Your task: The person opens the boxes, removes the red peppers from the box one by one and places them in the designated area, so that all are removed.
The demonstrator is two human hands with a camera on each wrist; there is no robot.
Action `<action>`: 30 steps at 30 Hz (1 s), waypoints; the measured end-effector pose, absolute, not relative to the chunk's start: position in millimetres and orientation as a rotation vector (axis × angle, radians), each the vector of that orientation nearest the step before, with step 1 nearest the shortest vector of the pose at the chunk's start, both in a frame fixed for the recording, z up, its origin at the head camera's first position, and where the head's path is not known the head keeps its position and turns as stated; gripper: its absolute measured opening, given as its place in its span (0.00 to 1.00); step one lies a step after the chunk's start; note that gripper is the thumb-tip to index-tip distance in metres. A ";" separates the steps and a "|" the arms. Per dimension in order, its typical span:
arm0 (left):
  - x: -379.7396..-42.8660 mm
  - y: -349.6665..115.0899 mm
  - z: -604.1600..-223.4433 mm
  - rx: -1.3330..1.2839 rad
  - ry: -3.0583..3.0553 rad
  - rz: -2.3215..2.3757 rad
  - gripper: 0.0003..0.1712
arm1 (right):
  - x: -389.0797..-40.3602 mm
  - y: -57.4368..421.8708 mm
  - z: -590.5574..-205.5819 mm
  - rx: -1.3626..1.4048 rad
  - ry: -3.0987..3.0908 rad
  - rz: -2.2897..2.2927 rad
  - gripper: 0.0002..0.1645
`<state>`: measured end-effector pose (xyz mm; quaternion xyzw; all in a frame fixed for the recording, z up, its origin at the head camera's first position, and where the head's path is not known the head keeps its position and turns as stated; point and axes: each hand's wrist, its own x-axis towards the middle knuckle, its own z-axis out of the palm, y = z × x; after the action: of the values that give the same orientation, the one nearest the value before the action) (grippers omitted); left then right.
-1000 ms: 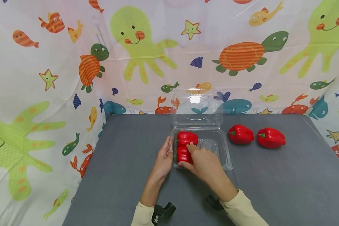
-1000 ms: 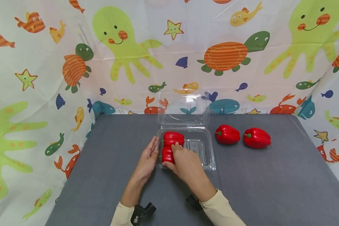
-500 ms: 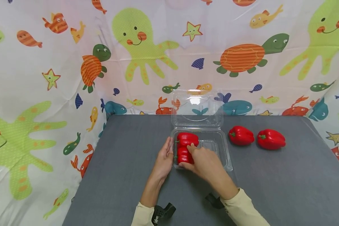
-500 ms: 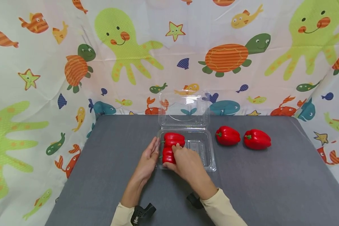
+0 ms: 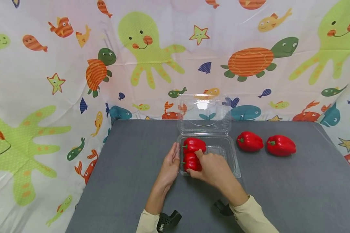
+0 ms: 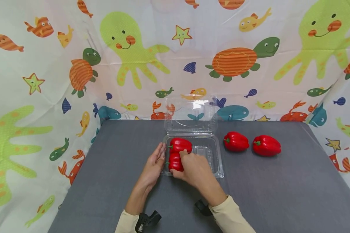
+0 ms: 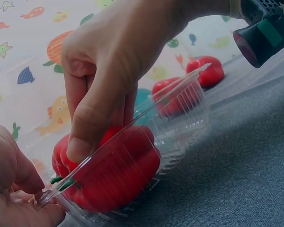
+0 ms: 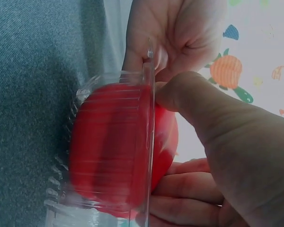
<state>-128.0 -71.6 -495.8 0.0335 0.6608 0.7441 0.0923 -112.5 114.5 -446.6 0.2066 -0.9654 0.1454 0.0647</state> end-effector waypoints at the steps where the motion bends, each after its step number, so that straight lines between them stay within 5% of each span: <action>1: -127.7 -71.5 -495.8 0.099 1.964 2.206 0.37 | -112.3 115.3 -446.6 0.623 -2.917 0.446 0.38; 30: -128.1 -70.5 -493.2 0.051 1.948 2.199 0.38 | -115.7 129.3 -441.4 0.619 -2.948 0.667 0.44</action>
<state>-128.1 -70.5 -493.2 0.0172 0.6597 0.7445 0.1015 -115.7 129.3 -441.4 0.2006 -0.9551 0.2163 0.0283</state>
